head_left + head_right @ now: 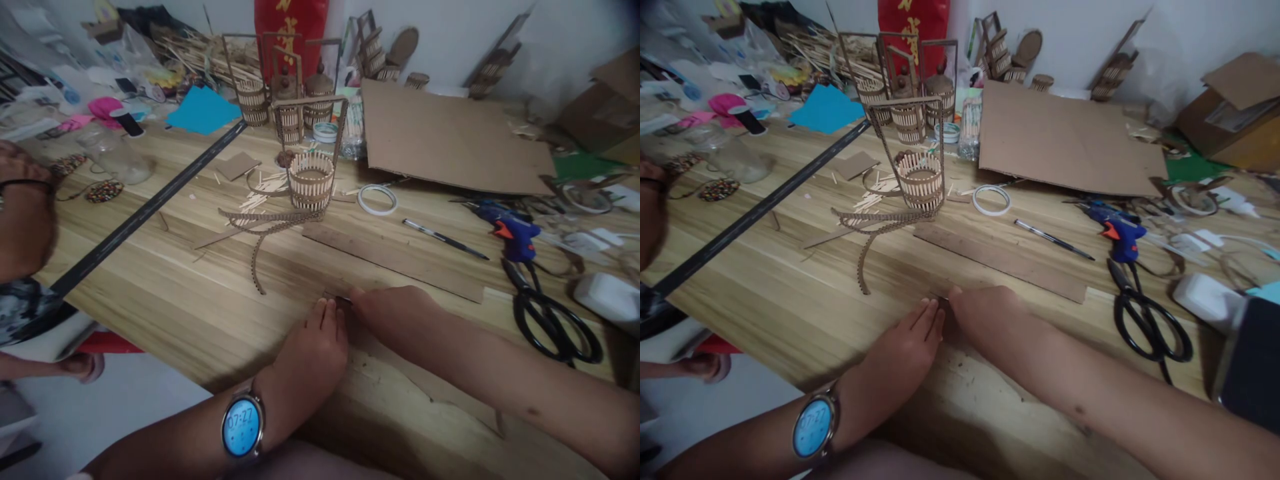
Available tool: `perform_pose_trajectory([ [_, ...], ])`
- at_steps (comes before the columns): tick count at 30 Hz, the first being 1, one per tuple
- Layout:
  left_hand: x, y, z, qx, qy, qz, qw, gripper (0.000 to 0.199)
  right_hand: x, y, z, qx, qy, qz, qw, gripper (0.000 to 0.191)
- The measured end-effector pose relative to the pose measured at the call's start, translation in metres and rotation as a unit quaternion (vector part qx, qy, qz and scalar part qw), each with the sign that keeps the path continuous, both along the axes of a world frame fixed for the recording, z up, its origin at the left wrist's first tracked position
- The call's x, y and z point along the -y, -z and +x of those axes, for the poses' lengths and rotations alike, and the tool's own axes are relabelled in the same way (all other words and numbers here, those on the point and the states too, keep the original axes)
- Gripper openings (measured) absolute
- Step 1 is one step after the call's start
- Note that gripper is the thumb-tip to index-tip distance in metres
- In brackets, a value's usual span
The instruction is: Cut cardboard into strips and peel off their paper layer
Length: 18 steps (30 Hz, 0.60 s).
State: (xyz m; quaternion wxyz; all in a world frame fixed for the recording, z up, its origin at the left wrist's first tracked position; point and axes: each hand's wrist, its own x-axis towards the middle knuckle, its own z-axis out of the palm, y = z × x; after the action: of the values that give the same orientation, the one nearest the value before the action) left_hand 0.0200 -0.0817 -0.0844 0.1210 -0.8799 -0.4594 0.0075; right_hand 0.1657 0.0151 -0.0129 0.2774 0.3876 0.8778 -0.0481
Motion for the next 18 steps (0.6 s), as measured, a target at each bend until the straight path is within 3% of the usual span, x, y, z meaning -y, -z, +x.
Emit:
perform_pose_trajectory([
  [10, 0.000, -0.001, 0.003, 0.009, 0.005, 0.024, 1.000, 0.040, 0.008, 0.023, 0.031, -0.066, -0.011, 0.071, 0.995, 0.036],
  [18, -0.001, -0.007, 0.002, 0.018, 0.001, 0.007, 1.000, 0.039, 0.012, 0.028, 0.052, -0.067, -0.019, 0.075, 0.995, 0.040],
])
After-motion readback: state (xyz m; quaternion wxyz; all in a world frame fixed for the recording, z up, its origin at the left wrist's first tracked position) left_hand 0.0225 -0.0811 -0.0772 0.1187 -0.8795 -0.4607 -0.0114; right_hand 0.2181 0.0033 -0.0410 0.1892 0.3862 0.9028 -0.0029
